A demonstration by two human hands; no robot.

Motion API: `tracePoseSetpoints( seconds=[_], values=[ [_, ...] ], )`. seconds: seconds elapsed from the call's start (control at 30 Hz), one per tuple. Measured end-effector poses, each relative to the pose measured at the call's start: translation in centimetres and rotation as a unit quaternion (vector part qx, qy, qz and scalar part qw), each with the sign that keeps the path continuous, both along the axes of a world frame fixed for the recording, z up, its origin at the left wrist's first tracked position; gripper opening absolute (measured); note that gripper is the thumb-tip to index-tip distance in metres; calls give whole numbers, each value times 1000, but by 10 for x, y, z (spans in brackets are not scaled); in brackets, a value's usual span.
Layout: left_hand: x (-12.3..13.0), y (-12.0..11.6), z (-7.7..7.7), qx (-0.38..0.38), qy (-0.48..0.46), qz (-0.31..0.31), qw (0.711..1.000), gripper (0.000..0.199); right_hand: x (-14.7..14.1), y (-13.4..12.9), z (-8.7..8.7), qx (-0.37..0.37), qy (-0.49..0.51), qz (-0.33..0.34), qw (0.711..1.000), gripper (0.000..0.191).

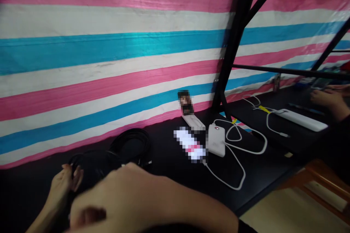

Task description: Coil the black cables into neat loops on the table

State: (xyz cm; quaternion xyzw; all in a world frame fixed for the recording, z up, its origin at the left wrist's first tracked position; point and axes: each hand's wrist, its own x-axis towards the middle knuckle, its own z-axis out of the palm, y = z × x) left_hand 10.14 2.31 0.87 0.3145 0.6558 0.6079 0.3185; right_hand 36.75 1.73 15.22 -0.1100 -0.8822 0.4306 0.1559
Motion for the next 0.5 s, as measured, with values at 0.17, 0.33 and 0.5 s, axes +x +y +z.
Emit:
tracePoseSetpoints(
  seconds=[0.17,0.33,0.5],
  values=[
    [5,-1,5,25,-33,55,998,57,-15,35,-12,14,153,-233,960,27],
    [8,-2,8,68,-58,46,995,53,-38,50,-46,-132,-22,-166,977,51],
    [7,-3,7,59,-63,26,996,53,-46,44,-41,-200,-44,-59,977,41]
  ],
)
